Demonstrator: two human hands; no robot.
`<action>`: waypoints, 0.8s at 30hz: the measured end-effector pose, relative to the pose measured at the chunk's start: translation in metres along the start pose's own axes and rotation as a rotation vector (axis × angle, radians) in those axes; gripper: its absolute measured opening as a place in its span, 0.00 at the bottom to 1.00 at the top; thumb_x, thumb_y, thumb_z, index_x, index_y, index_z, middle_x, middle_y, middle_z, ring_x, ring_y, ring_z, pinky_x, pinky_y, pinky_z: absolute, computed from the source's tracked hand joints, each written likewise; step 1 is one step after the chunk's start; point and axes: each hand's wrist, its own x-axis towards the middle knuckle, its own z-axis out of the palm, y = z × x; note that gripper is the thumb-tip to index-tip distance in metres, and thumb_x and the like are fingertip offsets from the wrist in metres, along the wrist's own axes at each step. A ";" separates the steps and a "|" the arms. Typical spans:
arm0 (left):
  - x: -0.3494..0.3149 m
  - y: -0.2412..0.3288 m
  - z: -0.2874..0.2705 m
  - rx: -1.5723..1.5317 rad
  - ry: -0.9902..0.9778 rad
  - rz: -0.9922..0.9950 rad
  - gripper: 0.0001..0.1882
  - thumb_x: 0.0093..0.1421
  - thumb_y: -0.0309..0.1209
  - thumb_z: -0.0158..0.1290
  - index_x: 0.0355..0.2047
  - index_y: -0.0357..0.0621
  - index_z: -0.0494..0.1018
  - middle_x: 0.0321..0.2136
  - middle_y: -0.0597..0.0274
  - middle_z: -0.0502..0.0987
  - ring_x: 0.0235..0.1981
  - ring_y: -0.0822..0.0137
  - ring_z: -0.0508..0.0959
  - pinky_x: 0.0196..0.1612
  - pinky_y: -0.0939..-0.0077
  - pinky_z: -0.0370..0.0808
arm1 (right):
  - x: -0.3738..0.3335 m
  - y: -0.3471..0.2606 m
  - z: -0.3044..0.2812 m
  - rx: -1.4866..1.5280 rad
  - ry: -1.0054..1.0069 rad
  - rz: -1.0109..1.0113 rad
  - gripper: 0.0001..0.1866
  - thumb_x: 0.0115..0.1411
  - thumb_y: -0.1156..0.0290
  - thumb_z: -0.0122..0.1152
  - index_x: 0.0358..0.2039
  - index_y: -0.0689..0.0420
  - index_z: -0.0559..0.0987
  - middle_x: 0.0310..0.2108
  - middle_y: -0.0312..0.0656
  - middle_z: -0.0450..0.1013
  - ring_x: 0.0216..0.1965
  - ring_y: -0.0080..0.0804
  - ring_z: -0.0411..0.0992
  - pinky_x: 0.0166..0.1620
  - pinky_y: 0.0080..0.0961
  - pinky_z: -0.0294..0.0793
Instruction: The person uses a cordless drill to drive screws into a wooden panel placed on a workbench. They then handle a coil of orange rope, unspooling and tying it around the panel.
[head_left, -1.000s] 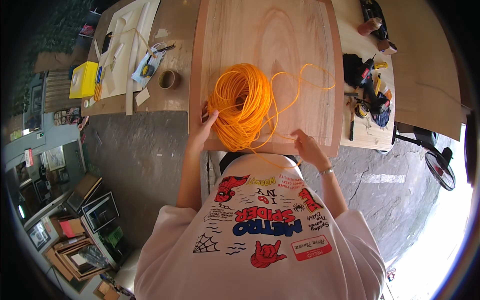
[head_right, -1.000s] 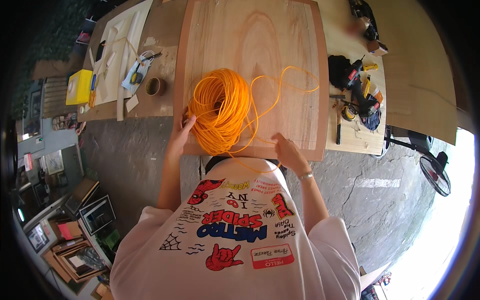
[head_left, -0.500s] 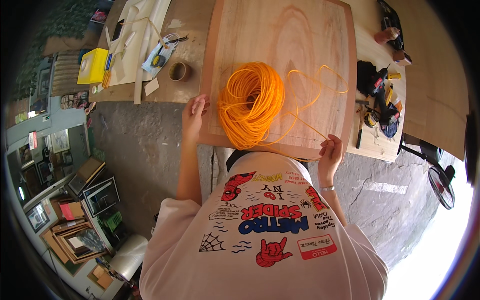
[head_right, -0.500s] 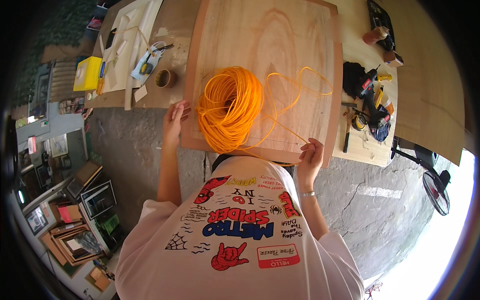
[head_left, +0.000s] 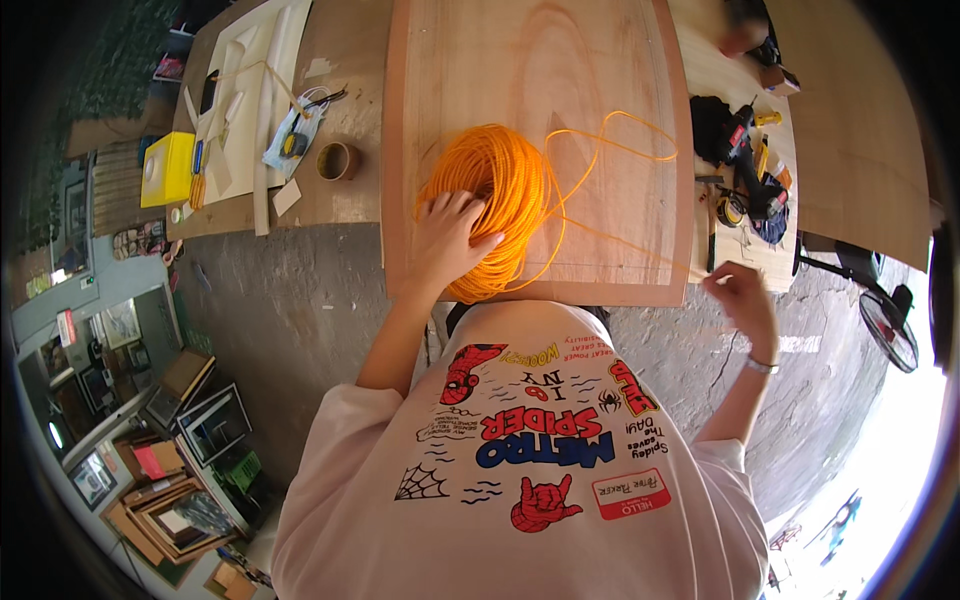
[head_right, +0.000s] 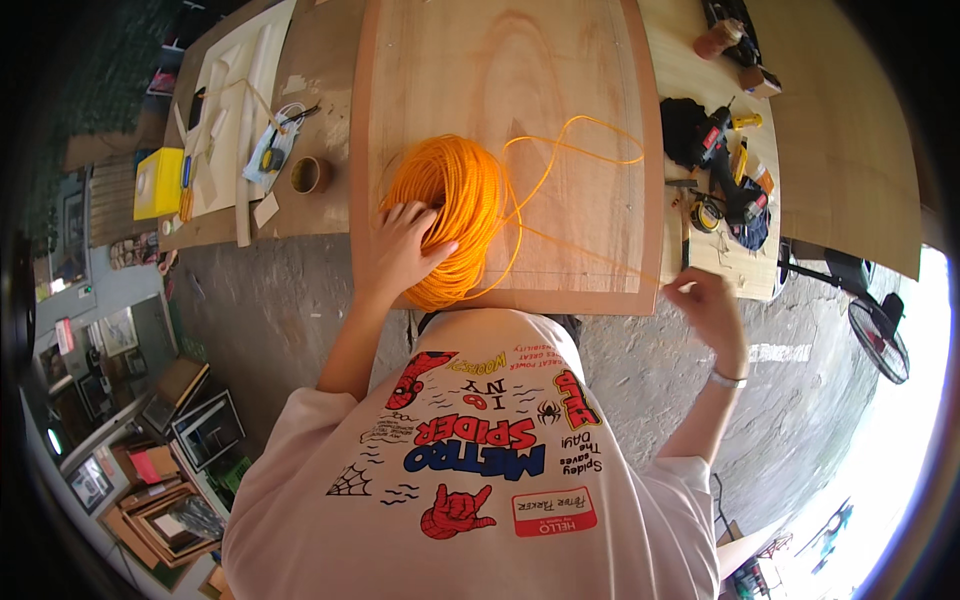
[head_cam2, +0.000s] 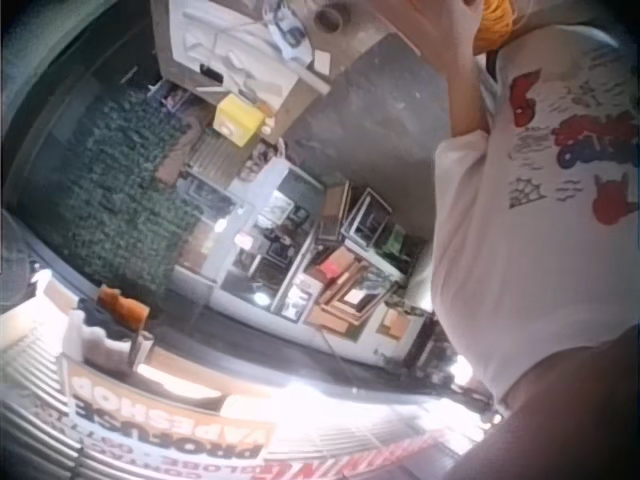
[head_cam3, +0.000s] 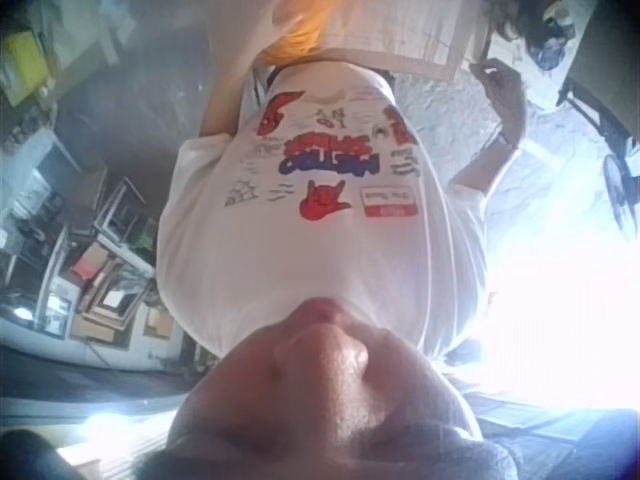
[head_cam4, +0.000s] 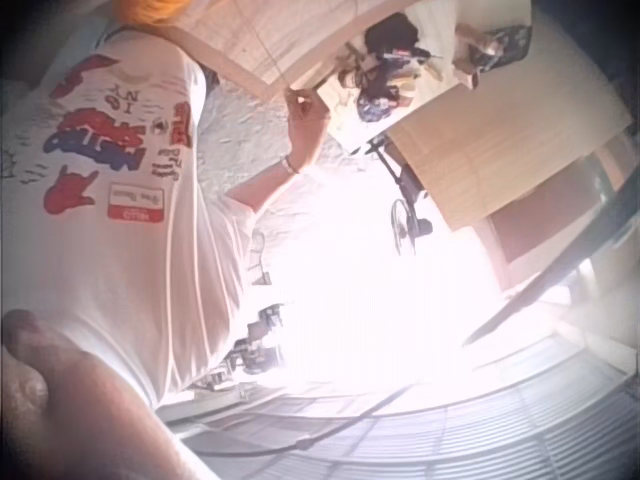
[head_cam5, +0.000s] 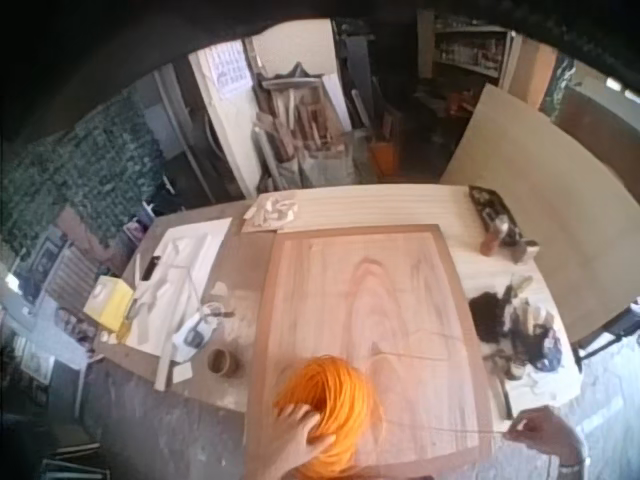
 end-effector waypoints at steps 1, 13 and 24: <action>-0.004 -0.005 0.001 -0.001 -0.003 0.032 0.25 0.59 0.50 0.60 0.45 0.42 0.77 0.46 0.59 0.75 0.50 0.56 0.73 0.56 0.57 0.67 | -0.008 0.005 -0.010 -0.087 0.133 -0.064 0.08 0.63 0.66 0.67 0.32 0.58 0.83 0.12 0.32 0.66 0.15 0.16 0.60 0.20 0.22 0.56; -0.045 -0.009 0.013 -0.156 0.148 -0.006 0.20 0.60 0.43 0.59 0.38 0.35 0.77 0.54 0.54 0.75 0.52 0.51 0.74 0.55 0.56 0.69 | 0.064 -0.070 0.194 -0.045 0.255 -0.377 0.11 0.64 0.66 0.62 0.44 0.58 0.78 0.44 0.50 0.78 0.44 0.49 0.78 0.46 0.41 0.76; -0.063 -0.043 0.013 -0.425 0.690 -0.382 0.14 0.68 0.36 0.55 0.49 0.42 0.78 0.50 0.55 0.77 0.51 0.60 0.77 0.56 0.65 0.72 | 0.111 -0.088 0.255 0.194 0.349 -0.451 0.03 0.64 0.71 0.59 0.35 0.56 0.77 0.27 0.49 0.78 0.29 0.49 0.78 0.32 0.41 0.76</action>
